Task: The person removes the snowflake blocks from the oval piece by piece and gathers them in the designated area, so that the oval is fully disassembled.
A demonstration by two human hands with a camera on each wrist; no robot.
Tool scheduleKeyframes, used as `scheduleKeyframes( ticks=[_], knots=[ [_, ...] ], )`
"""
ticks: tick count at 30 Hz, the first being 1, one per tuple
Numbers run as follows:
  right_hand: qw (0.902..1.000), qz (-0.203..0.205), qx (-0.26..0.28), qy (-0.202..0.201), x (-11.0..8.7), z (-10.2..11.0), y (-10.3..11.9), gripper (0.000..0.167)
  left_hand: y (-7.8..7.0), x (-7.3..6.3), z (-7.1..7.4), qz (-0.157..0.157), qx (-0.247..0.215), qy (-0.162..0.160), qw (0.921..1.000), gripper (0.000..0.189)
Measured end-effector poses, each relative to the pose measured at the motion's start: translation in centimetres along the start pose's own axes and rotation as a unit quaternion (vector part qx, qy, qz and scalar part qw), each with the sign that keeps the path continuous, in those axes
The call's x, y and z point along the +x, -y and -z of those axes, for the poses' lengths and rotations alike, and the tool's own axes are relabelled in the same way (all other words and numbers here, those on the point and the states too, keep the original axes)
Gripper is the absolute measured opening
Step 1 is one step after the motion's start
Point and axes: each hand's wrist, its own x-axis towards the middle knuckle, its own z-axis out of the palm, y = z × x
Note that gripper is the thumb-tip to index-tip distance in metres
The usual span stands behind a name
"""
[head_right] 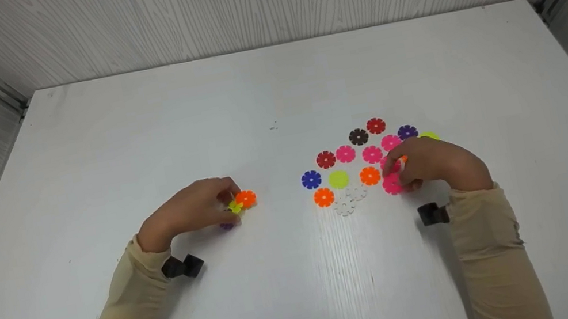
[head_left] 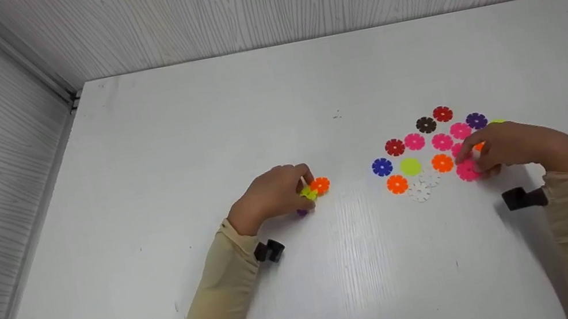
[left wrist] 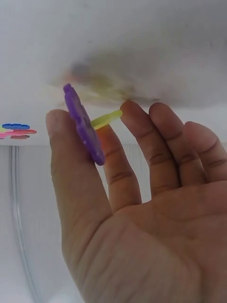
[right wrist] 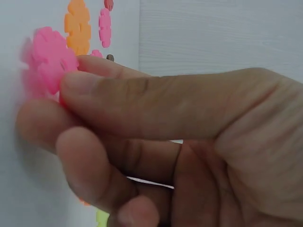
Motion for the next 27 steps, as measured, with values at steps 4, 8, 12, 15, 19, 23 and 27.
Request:
scheduleKeyframes(
  ticks=[4,8,12,15,19,23,27],
  knots=[
    [1.0000,0.000,-0.002,0.000,0.06,0.00,0.09,0.034,-0.12,-0.01,-0.06,-0.006,-0.017,0.000,0.9998,0.036],
    [1.0000,0.000,-0.002,0.002,0.05,0.00,0.10,0.033,-0.11,0.09,-0.07,-0.012,-0.028,-0.001,0.9995,0.036],
    [1.0000,0.001,0.002,0.002,0.12,-0.09,0.03,0.032,-0.08,0.13,-0.09,-0.013,-0.033,0.000,0.9994,0.036],
    [1.0000,0.005,0.005,0.001,0.18,-0.06,-0.04,0.032,-0.13,0.15,-0.05,-0.013,-0.033,0.002,0.9994,0.036],
    [0.9999,0.011,0.009,0.000,0.17,-0.03,-0.16,0.033,-0.17,0.18,-0.09,-0.012,-0.034,0.004,0.9993,0.036],
    [0.9997,0.012,0.015,-0.010,0.13,-0.04,-0.14,0.034,-0.15,0.19,-0.16,-0.017,-0.033,-0.005,0.9993,0.035],
    [0.9991,0.016,0.013,-0.038,-0.03,0.09,0.13,0.034,-0.37,0.12,-0.05,-0.046,-0.038,-0.046,0.9972,0.035]
  ],
)
